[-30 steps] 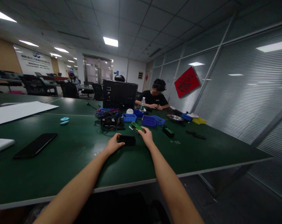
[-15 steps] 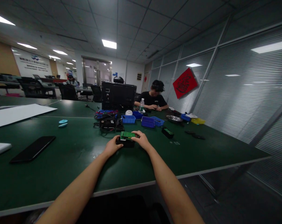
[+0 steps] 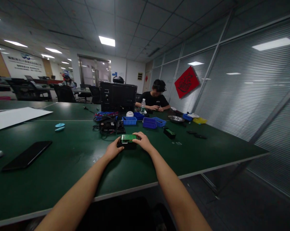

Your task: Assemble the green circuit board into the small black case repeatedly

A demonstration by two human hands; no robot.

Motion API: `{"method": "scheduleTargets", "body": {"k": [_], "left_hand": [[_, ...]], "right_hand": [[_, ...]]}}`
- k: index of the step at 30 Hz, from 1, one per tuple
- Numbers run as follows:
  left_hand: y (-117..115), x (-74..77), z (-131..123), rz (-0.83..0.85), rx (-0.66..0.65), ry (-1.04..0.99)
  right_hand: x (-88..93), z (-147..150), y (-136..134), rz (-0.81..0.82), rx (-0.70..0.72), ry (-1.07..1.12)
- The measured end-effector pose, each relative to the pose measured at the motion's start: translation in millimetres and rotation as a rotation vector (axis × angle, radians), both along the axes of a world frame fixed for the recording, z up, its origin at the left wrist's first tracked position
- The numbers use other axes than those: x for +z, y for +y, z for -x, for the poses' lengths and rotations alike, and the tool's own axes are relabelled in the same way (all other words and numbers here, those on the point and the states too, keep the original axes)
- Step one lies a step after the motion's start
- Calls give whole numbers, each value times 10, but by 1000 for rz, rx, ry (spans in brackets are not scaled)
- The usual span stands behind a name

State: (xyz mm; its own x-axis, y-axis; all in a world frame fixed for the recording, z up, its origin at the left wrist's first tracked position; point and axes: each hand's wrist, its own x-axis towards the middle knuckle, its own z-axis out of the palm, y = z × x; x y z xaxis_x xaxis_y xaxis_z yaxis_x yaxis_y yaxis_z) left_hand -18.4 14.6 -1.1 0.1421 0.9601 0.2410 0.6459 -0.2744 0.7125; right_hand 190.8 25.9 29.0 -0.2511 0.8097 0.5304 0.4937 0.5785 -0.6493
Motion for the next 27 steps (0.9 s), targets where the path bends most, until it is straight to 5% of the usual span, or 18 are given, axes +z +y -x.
{"method": "scheduleTargets", "body": {"k": [27], "left_hand": [[-20,7,-12,3,30,30]], "right_hand": [[-116,70,37,18,-56,-135]]}}
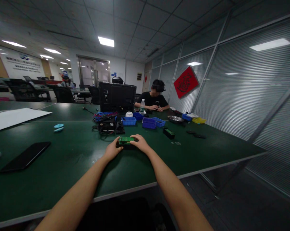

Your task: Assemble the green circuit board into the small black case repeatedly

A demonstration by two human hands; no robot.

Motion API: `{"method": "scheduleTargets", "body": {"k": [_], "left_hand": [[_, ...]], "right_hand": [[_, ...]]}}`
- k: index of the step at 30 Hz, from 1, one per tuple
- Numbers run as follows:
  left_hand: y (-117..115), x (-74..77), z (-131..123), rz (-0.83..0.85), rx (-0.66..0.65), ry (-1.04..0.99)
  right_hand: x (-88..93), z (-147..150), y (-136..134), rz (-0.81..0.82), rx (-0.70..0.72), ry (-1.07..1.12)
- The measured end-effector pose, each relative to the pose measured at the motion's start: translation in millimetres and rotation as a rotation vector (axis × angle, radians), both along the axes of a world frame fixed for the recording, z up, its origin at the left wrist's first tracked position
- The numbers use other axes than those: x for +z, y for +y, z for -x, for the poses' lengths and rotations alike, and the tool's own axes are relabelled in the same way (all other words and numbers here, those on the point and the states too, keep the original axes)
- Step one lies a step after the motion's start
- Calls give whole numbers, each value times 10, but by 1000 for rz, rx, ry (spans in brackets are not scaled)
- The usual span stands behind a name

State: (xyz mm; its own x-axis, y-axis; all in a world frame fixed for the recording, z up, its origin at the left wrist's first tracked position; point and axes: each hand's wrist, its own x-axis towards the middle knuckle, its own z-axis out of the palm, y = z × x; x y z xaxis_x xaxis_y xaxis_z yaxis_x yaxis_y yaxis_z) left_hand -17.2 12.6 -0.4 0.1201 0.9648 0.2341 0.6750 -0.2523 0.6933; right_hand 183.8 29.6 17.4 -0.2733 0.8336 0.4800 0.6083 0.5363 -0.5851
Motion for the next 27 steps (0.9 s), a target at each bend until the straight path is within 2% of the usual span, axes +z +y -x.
{"method": "scheduleTargets", "body": {"k": [14,19,23,27], "left_hand": [[56,-60,14,-11,2,-12],[55,-58,10,-5,1,-26],[56,-65,11,2,-20,-68],[57,-80,17,12,-46,-129]], "right_hand": [[38,-18,-58,138,31,18],[-1,6,-75,160,41,-92],[-40,-11,-15,161,-44,-152],[-47,-160,83,234,-303,-160]]}}
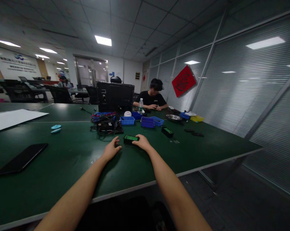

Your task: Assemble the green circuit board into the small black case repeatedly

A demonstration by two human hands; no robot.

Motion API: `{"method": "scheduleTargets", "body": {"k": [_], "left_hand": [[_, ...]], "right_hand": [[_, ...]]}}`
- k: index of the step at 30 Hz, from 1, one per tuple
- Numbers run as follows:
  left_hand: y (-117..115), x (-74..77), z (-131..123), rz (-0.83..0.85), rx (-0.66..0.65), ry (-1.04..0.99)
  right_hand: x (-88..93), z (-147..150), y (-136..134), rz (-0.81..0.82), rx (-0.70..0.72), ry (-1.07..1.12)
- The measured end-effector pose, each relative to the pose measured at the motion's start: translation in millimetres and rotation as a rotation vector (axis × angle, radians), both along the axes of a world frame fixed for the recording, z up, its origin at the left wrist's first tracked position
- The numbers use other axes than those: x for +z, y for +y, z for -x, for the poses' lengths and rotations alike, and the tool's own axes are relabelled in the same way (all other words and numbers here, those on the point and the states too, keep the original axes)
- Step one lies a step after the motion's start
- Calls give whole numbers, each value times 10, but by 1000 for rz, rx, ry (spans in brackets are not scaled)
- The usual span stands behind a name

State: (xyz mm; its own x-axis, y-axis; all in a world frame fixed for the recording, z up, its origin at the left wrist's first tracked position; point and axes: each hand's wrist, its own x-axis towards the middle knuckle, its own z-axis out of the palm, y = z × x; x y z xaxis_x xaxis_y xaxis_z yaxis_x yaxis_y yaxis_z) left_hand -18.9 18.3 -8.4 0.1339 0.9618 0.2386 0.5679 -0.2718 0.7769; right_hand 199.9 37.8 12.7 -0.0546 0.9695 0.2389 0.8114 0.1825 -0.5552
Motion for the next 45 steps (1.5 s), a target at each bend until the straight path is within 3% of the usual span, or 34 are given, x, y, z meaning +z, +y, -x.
{"method": "scheduleTargets", "body": {"k": [5,10,24,45], "left_hand": [[0,-6,6,13,-3,-21],[21,-19,9,10,-2,0],[38,-46,16,4,-2,16],[2,-1,-2,22,-6,35]], "right_hand": [[52,-301,31,62,-474,-42],[68,-466,37,98,-645,-47],[-20,-280,45,-48,-596,-133],[-21,-200,-6,-42,-462,-213]]}}
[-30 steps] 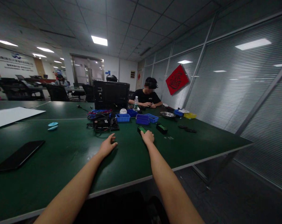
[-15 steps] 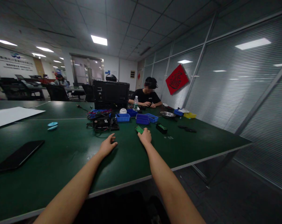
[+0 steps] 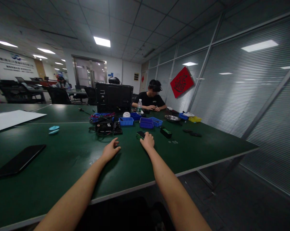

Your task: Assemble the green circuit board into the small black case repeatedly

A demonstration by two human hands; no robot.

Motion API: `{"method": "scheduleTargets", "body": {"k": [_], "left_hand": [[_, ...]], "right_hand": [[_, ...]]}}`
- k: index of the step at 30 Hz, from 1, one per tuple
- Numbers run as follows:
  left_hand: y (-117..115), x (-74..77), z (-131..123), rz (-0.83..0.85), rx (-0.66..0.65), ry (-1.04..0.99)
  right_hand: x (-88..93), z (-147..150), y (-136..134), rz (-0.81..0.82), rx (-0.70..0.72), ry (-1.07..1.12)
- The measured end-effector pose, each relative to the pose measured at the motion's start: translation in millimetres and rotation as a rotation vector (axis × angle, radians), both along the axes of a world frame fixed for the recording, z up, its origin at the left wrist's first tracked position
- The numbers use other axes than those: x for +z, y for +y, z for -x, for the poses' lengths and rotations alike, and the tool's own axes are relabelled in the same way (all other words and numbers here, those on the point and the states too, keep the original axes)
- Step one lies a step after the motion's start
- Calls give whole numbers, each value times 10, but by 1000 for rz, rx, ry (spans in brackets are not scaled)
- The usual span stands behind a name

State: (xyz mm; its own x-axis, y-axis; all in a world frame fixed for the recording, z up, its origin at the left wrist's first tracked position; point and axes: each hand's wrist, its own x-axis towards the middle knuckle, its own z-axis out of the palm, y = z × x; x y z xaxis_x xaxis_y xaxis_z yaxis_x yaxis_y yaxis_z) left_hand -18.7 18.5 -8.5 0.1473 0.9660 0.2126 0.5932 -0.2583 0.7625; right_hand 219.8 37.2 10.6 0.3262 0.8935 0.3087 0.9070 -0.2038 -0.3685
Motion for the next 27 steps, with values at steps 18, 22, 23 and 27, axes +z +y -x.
{"method": "scheduleTargets", "body": {"k": [18,22,23,27], "left_hand": [[35,-47,1,-23,3,13],[25,-33,2,-31,2,22],[21,-28,2,-31,2,23],[8,-13,-1,-25,2,23]], "right_hand": [[24,-39,-6,-6,-67,36],[37,-38,0,-10,-114,43],[37,-33,1,-10,-121,31],[24,14,-9,-31,-83,-86]]}}
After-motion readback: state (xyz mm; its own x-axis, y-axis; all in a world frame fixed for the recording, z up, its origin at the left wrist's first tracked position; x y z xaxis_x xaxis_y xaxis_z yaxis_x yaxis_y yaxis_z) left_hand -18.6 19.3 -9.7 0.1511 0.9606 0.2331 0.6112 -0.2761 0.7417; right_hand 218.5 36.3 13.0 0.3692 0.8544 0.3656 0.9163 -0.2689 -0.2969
